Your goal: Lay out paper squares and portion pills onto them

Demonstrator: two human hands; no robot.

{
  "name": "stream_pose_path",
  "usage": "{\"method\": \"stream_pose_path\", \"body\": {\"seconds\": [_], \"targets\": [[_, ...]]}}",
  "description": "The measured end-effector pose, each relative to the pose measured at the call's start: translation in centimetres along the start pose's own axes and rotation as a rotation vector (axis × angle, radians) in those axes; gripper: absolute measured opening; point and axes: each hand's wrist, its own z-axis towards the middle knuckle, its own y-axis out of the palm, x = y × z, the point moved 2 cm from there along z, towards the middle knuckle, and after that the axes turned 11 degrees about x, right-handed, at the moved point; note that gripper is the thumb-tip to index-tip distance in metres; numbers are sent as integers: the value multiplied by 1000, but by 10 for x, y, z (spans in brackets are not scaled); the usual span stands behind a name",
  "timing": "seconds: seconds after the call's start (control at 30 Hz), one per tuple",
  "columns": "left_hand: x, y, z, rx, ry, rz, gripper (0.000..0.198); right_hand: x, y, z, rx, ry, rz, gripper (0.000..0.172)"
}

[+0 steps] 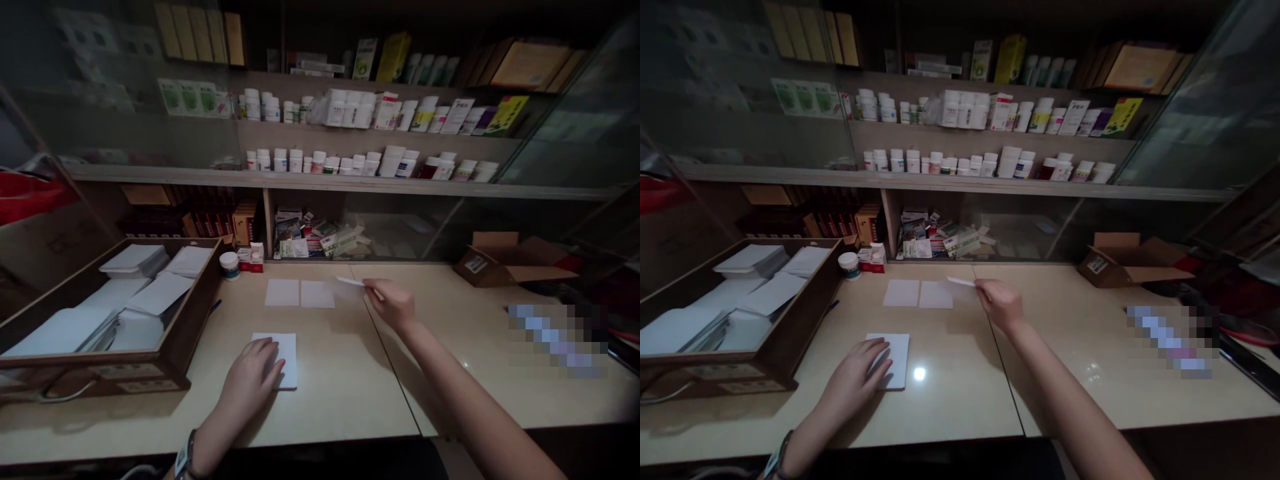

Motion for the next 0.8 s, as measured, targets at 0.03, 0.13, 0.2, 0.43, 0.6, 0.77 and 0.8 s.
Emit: {"method": "stream_pose_path", "body": {"seconds": [0.03, 0.13, 0.2, 0.43, 0.6, 0.77, 0.8], "targets": [[0, 2, -1, -7, -1, 5, 28, 17, 2, -3, 16, -18, -46, 22], [1, 4, -3, -21, -5, 22, 27, 50, 19, -22, -167, -112, -118, 22], [1, 3, -4, -24, -8, 33, 27, 59, 32, -38, -366, -168, -126, 22], [0, 1, -6, -38, -1, 53, 26, 57, 34, -60, -661, -86, -163, 24], [4, 1, -5, -44, -6, 57, 25, 45, 30, -55, -766, -11, -133, 25], [4, 0, -4, -48, -8, 41, 24, 39, 23, -48, -763, -26, -53, 19], [4, 1, -4, -45, -9, 39, 24, 39, 22, -45, -767, -34, -33, 19]]}}
